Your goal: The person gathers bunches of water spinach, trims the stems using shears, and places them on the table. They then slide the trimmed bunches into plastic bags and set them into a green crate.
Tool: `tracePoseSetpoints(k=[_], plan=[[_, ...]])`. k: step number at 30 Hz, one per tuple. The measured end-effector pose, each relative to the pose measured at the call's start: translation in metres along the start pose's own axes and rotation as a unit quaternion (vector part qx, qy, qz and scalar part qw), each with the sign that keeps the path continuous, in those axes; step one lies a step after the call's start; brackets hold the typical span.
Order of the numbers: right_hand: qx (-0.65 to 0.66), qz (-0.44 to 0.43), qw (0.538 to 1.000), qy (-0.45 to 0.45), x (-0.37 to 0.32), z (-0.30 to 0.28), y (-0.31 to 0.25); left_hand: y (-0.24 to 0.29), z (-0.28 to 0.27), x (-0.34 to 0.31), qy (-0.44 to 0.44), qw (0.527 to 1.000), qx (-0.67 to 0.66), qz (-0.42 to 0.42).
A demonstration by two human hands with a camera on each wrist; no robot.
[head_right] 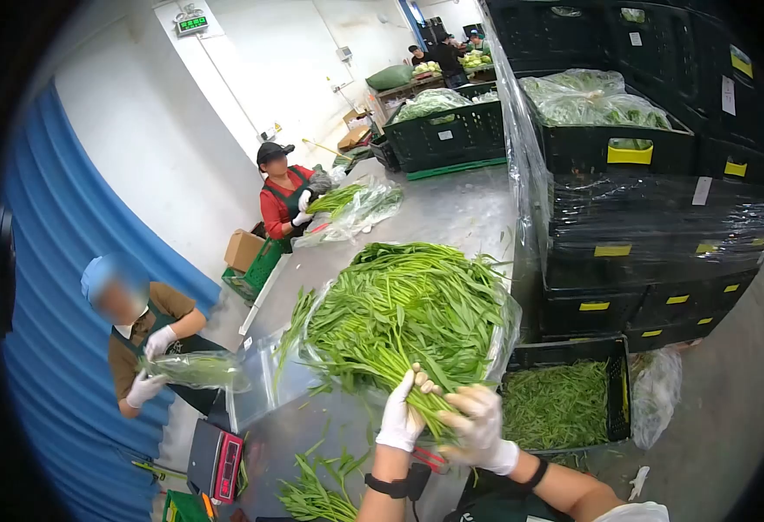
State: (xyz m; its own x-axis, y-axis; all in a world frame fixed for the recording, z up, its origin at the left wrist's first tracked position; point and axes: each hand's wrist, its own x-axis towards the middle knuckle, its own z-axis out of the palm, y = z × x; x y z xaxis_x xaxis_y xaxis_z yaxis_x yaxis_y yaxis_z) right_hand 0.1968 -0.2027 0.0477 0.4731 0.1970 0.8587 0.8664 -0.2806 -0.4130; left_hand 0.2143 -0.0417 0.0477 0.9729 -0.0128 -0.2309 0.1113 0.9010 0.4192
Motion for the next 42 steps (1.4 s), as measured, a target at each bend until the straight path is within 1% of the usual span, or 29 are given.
tracePoseSetpoints(k=[1, 3, 4, 6, 7, 9, 13, 14, 16, 17, 19, 20, 21, 22, 23, 25, 26, 27, 28, 29, 31, 32, 34, 35, 36, 37, 39, 41, 42], plan=[[-0.012, 0.005, 1.0, -0.014, -0.003, 0.013, 0.0, -0.007, 0.0, -0.002, 0.005, 1.0, -0.009, -0.004], [-0.018, 0.011, 1.0, 0.022, -0.003, 0.016, -0.004, -0.005, -0.003, -0.002, 0.004, 1.0, -0.002, -0.001], [-0.015, 0.008, 1.0, 0.02, 0.0, 0.013, -0.005, 0.001, -0.003, -0.002, -0.003, 1.0, -0.003, 0.017], [-0.088, 0.021, 0.994, -0.067, 0.002, 0.001, -0.014, 0.012, -0.002, -0.006, 0.008, 0.999, 0.011, 0.052], [-0.086, 0.021, 0.994, -0.069, 0.004, 0.0, -0.015, 0.016, 0.0, -0.007, 0.021, 0.998, 0.015, 0.063], [-0.092, 0.061, 0.986, -0.127, 0.009, -0.002, -0.015, 0.018, -0.001, -0.006, 0.011, 0.997, 0.025, 0.079], [0.009, 0.107, 0.983, -0.151, 0.01, 0.007, -0.01, 0.015, -0.002, -0.007, 0.021, 0.996, 0.018, 0.082], [0.008, 0.108, 0.983, -0.15, 0.01, 0.007, -0.007, 0.016, -0.004, -0.007, 0.022, 0.996, 0.021, 0.083], [0.131, 0.13, 0.963, -0.195, 0.01, 0.004, 0.002, 0.019, -0.006, -0.007, 0.024, 0.996, 0.022, 0.085], [0.132, 0.129, 0.963, -0.197, 0.012, -0.004, 0.007, 0.022, -0.006, -0.009, 0.016, 0.996, 0.024, 0.084], [0.259, 0.231, 0.913, -0.214, 0.016, -0.029, 0.022, 0.032, -0.007, -0.012, 0.008, 0.996, 0.027, 0.087], [0.144, 0.219, 0.946, -0.19, 0.014, -0.04, 0.033, 0.037, -0.008, -0.013, 0.006, 0.996, 0.004, 0.087], [0.026, 0.201, 0.966, -0.161, 0.021, -0.047, 0.037, 0.041, -0.008, -0.013, 0.002, 0.996, -0.02, 0.088], [-0.113, 0.191, 0.968, -0.115, 0.033, -0.053, 0.032, 0.044, -0.007, -0.013, -0.002, 0.996, -0.015, 0.091], [-0.194, 0.198, 0.959, -0.057, 0.031, -0.05, 0.028, 0.045, -0.006, -0.013, -0.004, 0.996, -0.015, 0.093], [-0.05, 0.155, 0.986, 0.029, 0.029, -0.042, 0.013, 0.04, 0.0, -0.009, 0.0, 0.996, -0.042, 0.078], [-0.046, 0.081, 0.995, 0.025, 0.015, -0.028, 0.01, 0.032, 0.004, -0.008, 0.017, 0.996, -0.04, 0.073], [-0.058, -0.021, 0.998, 0.003, 0.009, -0.017, 0.005, 0.023, 0.002, -0.006, -0.006, 0.997, -0.047, 0.061], [-0.078, -0.11, 0.99, 0.045, 0.006, -0.001, 0.0, 0.011, 0.012, -0.014, 0.011, 0.997, 0.058, 0.052], [-0.089, -0.139, 0.984, 0.07, 0.004, 0.017, 0.003, -0.003, 0.021, -0.022, 0.027, 0.986, 0.162, 0.042], [-0.057, -0.053, 0.996, 0.031, 0.017, 0.036, 0.001, -0.036, -0.004, -0.032, 0.107, 0.943, 0.312, 0.038], [-0.056, -0.053, 0.996, 0.033, 0.018, 0.037, 0.0, -0.027, -0.003, -0.043, 0.057, 0.974, 0.216, 0.037], [0.097, 0.078, 0.992, -0.004, 0.02, 0.038, -0.001, -0.019, 0.001, -0.048, 0.063, 0.963, 0.253, 0.063], [0.128, 0.111, 0.985, 0.005, 0.024, 0.03, -0.002, -0.016, 0.002, -0.053, 0.072, 0.952, 0.285, 0.085], [0.111, 0.129, 0.985, -0.012, 0.028, 0.023, 0.003, -0.007, 0.006, -0.059, 0.017, 0.959, 0.279, 0.052], [0.094, 0.146, 0.984, -0.029, 0.032, 0.019, 0.007, -0.004, 0.004, -0.062, 0.02, 0.959, 0.278, 0.055], [0.085, 0.151, 0.984, -0.034, 0.043, 0.018, 0.008, 0.0, -0.001, -0.062, -0.002, 0.955, 0.294, 0.026], [0.103, 0.087, 0.986, -0.094, 0.051, 0.019, 0.007, -0.003, -0.017, -0.061, -0.006, 0.942, 0.334, 0.021], [0.083, 0.045, 0.989, -0.115, 0.055, 0.021, 0.004, -0.007, -0.017, -0.06, 0.051, 0.924, 0.376, 0.047]])
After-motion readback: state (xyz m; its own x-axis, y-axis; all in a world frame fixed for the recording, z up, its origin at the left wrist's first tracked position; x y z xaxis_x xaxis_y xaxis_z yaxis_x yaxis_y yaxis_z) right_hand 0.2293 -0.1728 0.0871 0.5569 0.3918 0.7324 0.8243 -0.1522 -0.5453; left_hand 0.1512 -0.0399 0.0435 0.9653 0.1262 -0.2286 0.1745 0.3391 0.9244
